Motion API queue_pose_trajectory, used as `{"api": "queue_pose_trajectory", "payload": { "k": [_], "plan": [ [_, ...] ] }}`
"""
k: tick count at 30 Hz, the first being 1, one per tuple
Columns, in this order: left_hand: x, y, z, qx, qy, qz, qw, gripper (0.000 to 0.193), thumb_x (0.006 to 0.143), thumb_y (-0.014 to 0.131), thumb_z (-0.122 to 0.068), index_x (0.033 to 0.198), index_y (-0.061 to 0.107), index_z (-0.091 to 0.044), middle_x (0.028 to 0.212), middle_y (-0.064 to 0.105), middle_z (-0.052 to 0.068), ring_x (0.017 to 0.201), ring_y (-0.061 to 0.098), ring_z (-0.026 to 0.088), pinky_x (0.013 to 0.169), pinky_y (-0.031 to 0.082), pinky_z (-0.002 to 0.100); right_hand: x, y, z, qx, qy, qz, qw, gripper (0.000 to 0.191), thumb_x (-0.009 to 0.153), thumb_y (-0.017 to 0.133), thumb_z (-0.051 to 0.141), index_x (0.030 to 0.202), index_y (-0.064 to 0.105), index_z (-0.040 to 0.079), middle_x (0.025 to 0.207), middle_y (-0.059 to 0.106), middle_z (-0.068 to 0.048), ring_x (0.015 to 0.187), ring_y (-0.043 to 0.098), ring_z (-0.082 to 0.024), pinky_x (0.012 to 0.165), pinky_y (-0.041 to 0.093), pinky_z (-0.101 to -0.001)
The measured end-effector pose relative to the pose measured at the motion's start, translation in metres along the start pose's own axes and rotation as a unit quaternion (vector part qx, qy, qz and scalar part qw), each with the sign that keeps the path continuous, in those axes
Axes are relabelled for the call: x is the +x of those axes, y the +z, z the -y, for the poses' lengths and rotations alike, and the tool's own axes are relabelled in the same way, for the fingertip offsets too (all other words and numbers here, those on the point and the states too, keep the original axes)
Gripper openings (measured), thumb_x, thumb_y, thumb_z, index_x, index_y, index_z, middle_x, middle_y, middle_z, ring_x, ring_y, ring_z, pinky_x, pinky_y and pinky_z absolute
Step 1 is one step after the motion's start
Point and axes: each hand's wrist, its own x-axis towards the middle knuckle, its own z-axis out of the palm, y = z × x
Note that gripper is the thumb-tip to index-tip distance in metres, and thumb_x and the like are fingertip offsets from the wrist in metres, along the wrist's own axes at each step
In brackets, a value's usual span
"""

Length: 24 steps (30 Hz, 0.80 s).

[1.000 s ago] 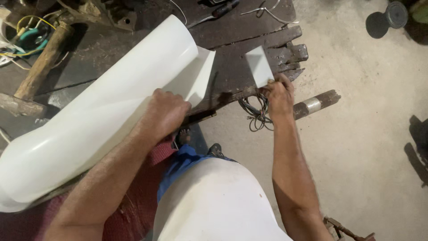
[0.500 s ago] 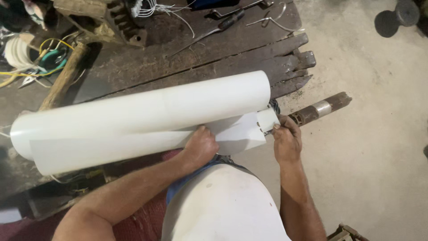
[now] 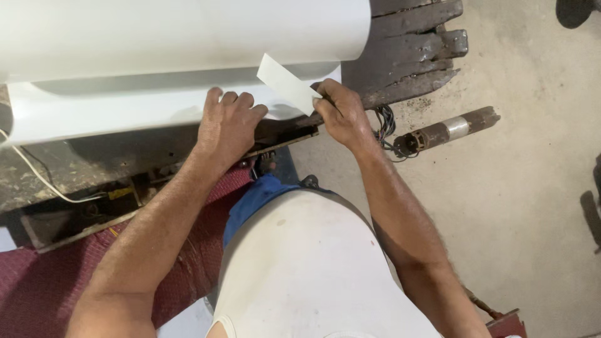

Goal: The person unrolls a large white plastic sheet on a wooden workbench, then folds and presses it flat with both hands, repeatedly aligning the edges and smoothing the surface while working around an electric motor and hand tools on the bench.

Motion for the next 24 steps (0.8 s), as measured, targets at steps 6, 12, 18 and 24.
{"api": "queue_pose_trajectory", "payload": {
  "k": [6, 12, 18, 24],
  "plan": [
    [-0.012, 0.017, 0.013, -0.102, -0.021, 0.109, 0.989, 0.021, 0.087, 0.07, -0.008, 0.106, 0.077, -0.014, 0.094, 0.074, 0.008, 0.078, 0.07, 0.018, 0.066, 0.059, 0.036, -0.009, -0.008, -0.008, 0.026, 0.185, 0.006, 0.982, 0.019, 0.096, 0.055, 0.015, 0.104, 0.069, 0.006, 0.09, 0.067, -0.009, 0.08, 0.06, -0.019, 0.071, 0.054, -0.0353],
    [0.014, 0.033, 0.017, -0.251, -0.028, 0.138, 0.958, 0.016, 0.087, 0.066, -0.009, 0.101, 0.074, -0.012, 0.096, 0.076, 0.01, 0.09, 0.072, 0.028, 0.078, 0.059, 0.045, -0.012, -0.012, -0.038, 0.056, 0.21, -0.054, 0.975, 0.021, 0.093, 0.059, 0.013, 0.108, 0.066, 0.0, 0.092, 0.064, -0.01, 0.081, 0.058, -0.019, 0.068, 0.051, -0.0365],
    [0.039, 0.025, 0.026, -0.247, -0.004, 0.091, 0.965, 0.025, 0.091, 0.062, -0.006, 0.114, 0.07, -0.011, 0.095, 0.075, 0.013, 0.093, 0.072, 0.032, 0.081, 0.058, 0.047, -0.005, -0.003, -0.05, 0.052, 0.16, -0.104, 0.98, 0.026, 0.09, 0.059, 0.011, 0.11, 0.069, -0.001, 0.088, 0.068, -0.002, 0.082, 0.06, -0.012, 0.072, 0.047, -0.0248],
    [0.063, 0.032, 0.037, -0.401, 0.025, 0.145, 0.904, 0.041, 0.091, 0.065, -0.017, 0.131, 0.065, -0.012, 0.113, 0.069, 0.022, 0.106, 0.065, 0.039, 0.092, 0.051, 0.05, -0.016, 0.006, -0.048, 0.122, 0.033, -0.155, 0.98, 0.021, 0.092, 0.061, 0.001, 0.111, 0.069, -0.003, 0.091, 0.059, -0.006, 0.076, 0.05, -0.012, 0.065, 0.041, -0.0279]
  ]
}}
